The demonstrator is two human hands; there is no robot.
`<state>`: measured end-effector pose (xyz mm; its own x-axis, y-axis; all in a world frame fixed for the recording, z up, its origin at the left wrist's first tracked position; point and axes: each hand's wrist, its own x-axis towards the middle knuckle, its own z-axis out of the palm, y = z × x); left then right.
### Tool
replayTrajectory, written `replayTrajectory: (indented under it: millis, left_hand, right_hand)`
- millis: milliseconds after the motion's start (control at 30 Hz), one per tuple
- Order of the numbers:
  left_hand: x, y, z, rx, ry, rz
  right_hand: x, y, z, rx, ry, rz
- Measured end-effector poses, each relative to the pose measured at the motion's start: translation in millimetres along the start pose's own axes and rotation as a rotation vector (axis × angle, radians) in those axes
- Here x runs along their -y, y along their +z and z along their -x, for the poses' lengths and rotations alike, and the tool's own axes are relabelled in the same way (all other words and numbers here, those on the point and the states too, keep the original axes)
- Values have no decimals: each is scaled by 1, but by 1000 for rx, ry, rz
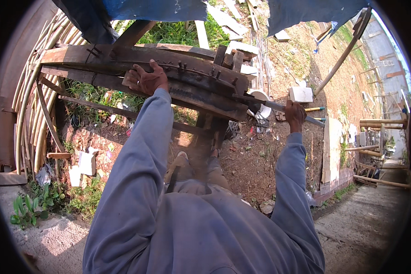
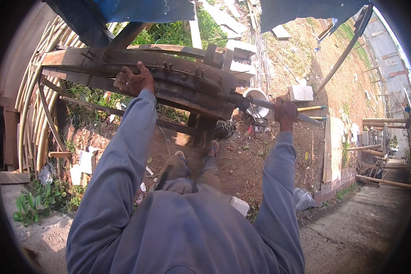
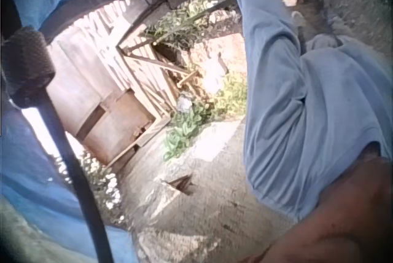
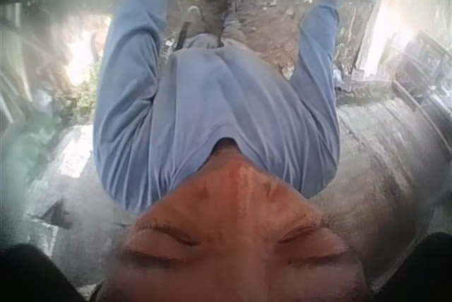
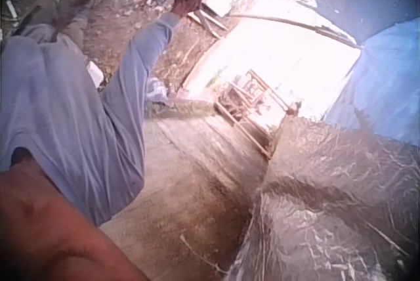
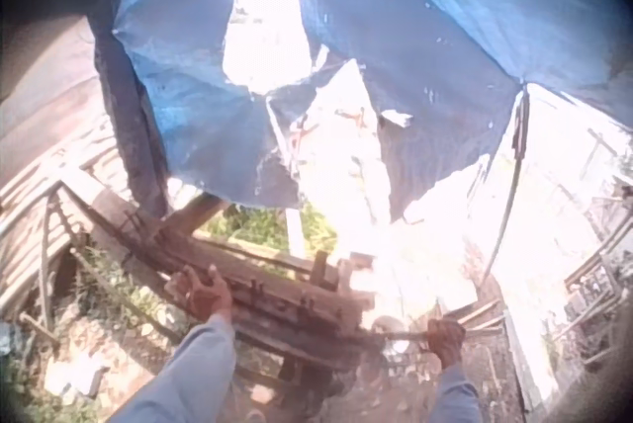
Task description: The person uses large yellow bolt cutters to repeatedly cut small metal rods on the ground. After cutting several pieces, the person places the cutters down and picks up a long metal rod, moving it toward a nearby wooden structure.
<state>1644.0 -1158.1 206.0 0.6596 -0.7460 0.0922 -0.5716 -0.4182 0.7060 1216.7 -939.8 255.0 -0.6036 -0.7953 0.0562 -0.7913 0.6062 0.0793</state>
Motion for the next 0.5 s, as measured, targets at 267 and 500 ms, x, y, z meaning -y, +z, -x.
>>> replayTrajectory:
  millis: [267,500]
  left_hand:
    - [-1,-2,-1,84,32,-4]
    - [3,3,-1,59,54,11]
  right_hand:
    - [14,-7,63,-40,271,-146]
    - [33,-13,109,-67,429,-149]
